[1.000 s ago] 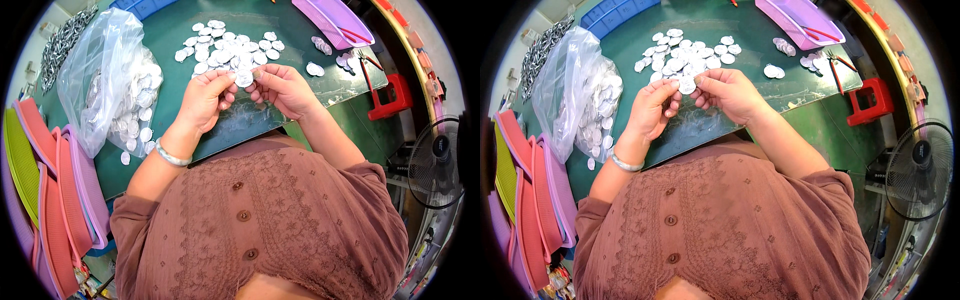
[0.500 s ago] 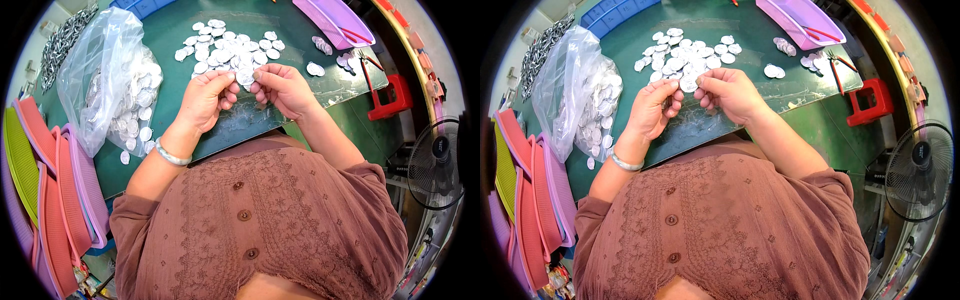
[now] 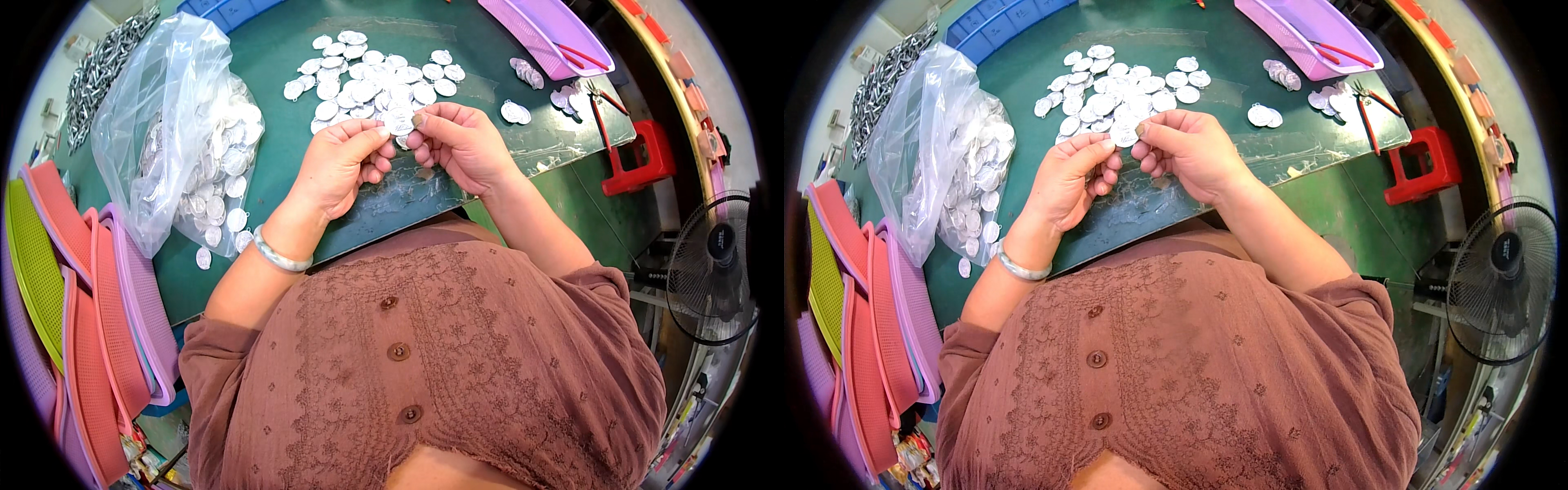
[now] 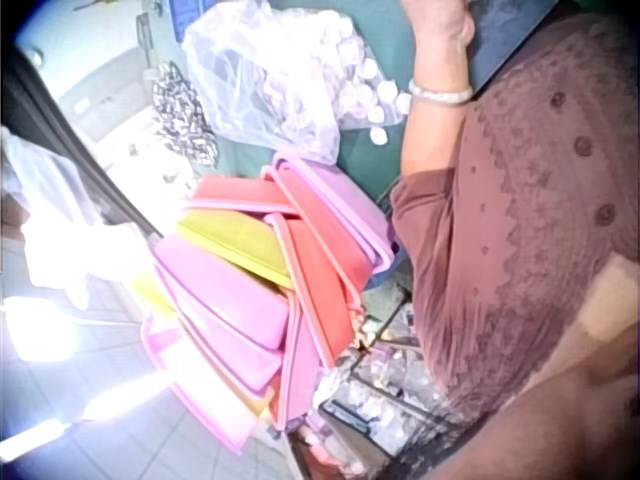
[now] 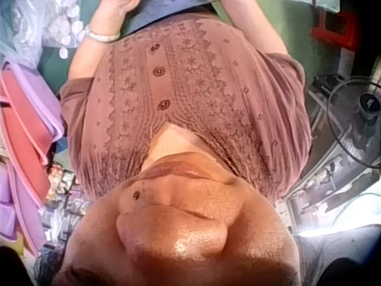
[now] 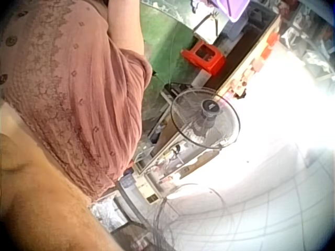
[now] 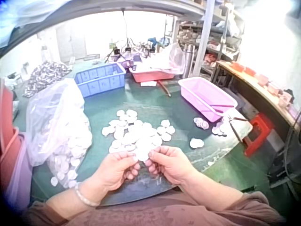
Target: The person sits at a green workbench and assembles small, round, silver-colored metal pieces by hand. They pick up individual components from a pile on the table, fit them together, and place the finished items back onto the surface. A plastic bag containing more parts and a purple basket are visible nearby.
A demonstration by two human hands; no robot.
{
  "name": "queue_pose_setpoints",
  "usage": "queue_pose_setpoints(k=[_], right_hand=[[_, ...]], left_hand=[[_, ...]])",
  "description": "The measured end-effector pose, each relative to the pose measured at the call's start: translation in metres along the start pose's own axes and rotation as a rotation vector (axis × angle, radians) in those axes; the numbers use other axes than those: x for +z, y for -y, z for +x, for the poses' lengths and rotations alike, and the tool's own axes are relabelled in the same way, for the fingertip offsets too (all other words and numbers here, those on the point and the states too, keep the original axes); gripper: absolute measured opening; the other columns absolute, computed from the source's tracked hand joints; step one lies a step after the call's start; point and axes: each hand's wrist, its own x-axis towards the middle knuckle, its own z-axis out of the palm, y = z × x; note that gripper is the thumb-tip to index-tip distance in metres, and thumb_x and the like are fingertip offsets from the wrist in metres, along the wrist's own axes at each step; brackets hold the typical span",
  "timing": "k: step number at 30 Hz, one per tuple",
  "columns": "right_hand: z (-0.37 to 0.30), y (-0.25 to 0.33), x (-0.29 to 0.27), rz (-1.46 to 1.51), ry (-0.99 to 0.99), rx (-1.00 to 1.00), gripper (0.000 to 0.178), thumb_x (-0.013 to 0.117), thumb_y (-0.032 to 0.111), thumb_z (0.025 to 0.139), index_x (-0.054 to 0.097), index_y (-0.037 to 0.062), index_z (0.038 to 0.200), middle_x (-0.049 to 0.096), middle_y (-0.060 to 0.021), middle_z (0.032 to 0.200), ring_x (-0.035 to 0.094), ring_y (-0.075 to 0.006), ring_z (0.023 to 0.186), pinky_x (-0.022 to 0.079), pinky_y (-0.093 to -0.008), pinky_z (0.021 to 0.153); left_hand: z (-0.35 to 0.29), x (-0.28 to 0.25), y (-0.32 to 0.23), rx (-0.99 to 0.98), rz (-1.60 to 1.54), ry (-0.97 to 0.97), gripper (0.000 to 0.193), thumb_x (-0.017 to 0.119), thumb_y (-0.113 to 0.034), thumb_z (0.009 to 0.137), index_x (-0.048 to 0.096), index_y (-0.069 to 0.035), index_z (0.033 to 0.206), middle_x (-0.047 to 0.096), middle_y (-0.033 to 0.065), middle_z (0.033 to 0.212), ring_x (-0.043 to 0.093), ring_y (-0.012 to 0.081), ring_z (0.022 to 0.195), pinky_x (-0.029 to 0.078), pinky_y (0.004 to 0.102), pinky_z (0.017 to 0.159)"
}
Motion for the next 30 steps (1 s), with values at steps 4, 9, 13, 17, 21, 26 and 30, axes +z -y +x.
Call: queue_pose_setpoints(k=[4, 9, 13, 17, 21, 26, 30], right_hand=[[0.0, 0.0, -0.001, -0.001, 0.009, 0.011, 0.013, 0.058, 0.014, 0.08, 0.056, 0.0007, 0.084, 0.059, -0.0062, 0.07, 0.054, -0.0104, 0.056, 0.043, -0.0211, 0.053], [0.0, -0.002, 0.0, 0.011, -0.006, -0.021, 0.013, 0.058, 0.013, 0.08, 0.056, 0.0, 0.084, 0.059, -0.0065, 0.07, 0.054, -0.0104, 0.057, 0.043, -0.0208, 0.053], [0.001, -0.005, 0.005, 0.024, -0.029, -0.098, 0.014, 0.057, 0.012, 0.08, 0.056, -0.0013, 0.084, 0.059, -0.0073, 0.07, 0.054, -0.0109, 0.058, 0.043, -0.0207, 0.053], [0.001, -0.007, 0.007, 0.031, -0.035, -0.125, 0.014, 0.058, 0.011, 0.079, 0.055, -0.0019, 0.083, 0.059, -0.008, 0.071, 0.054, -0.0114, 0.058, 0.043, -0.021, 0.053], [0.002, -0.008, 0.008, 0.007, -0.042, -0.142, 0.013, 0.058, 0.011, 0.079, 0.056, -0.002, 0.083, 0.06, -0.0081, 0.071, 0.054, -0.0113, 0.058, 0.043, -0.0211, 0.053], [0.003, -0.007, 0.01, -0.053, -0.054, -0.181, 0.013, 0.058, 0.011, 0.079, 0.056, -0.0022, 0.082, 0.059, -0.0078, 0.07, 0.054, -0.0111, 0.057, 0.043, -0.0211, 0.053], [0.002, -0.006, 0.012, -0.082, -0.053, -0.199, 0.013, 0.057, 0.01, 0.079, 0.056, -0.0022, 0.081, 0.059, -0.0073, 0.07, 0.053, -0.0105, 0.057, 0.042, -0.021, 0.053]], left_hand=[[0.0, 0.0, 0.0, 0.001, 0.003, -0.006, 0.009, 0.055, -0.012, 0.082, 0.056, -0.004, 0.086, 0.057, 0.0025, 0.068, 0.052, 0.0083, 0.054, 0.04, 0.0175, 0.044], [0.0, 0.0, 0.0, 0.009, -0.007, -0.013, 0.01, 0.056, -0.011, 0.082, 0.056, -0.003, 0.087, 0.057, 0.0027, 0.069, 0.052, 0.0082, 0.055, 0.041, 0.0174, 0.045], [0.0, 0.002, -0.001, 0.026, -0.012, -0.013, 0.01, 0.056, -0.01, 0.081, 0.057, -0.002, 0.087, 0.057, 0.0031, 0.069, 0.053, 0.0082, 0.056, 0.041, 0.0172, 0.046], [0.0, 0.001, 0.001, 0.048, -0.002, -0.007, 0.009, 0.057, -0.01, 0.081, 0.057, -0.002, 0.086, 0.058, 0.0032, 0.069, 0.053, 0.0082, 0.056, 0.041, 0.0172, 0.047], [-0.002, 0.003, 0.0, 0.073, 0.027, -0.033, 0.009, 0.057, -0.01, 0.08, 0.058, -0.002, 0.085, 0.058, 0.0034, 0.069, 0.053, 0.0083, 0.055, 0.04, 0.0174, 0.047], [0.0, 0.0, 0.001, 0.11, 0.06, -0.041, 0.014, 0.057, -0.011, 0.08, 0.058, 0.0, 0.088, 0.059, 0.0048, 0.07, 0.054, 0.009, 0.056, 0.041, 0.0188, 0.047], [0.0, 0.001, 0.0, 0.136, 0.077, -0.064, 0.01, 0.057, -0.009, 0.08, 0.058, -0.001, 0.086, 0.058, 0.0038, 0.068, 0.052, 0.0081, 0.054, 0.039, 0.0183, 0.046]])
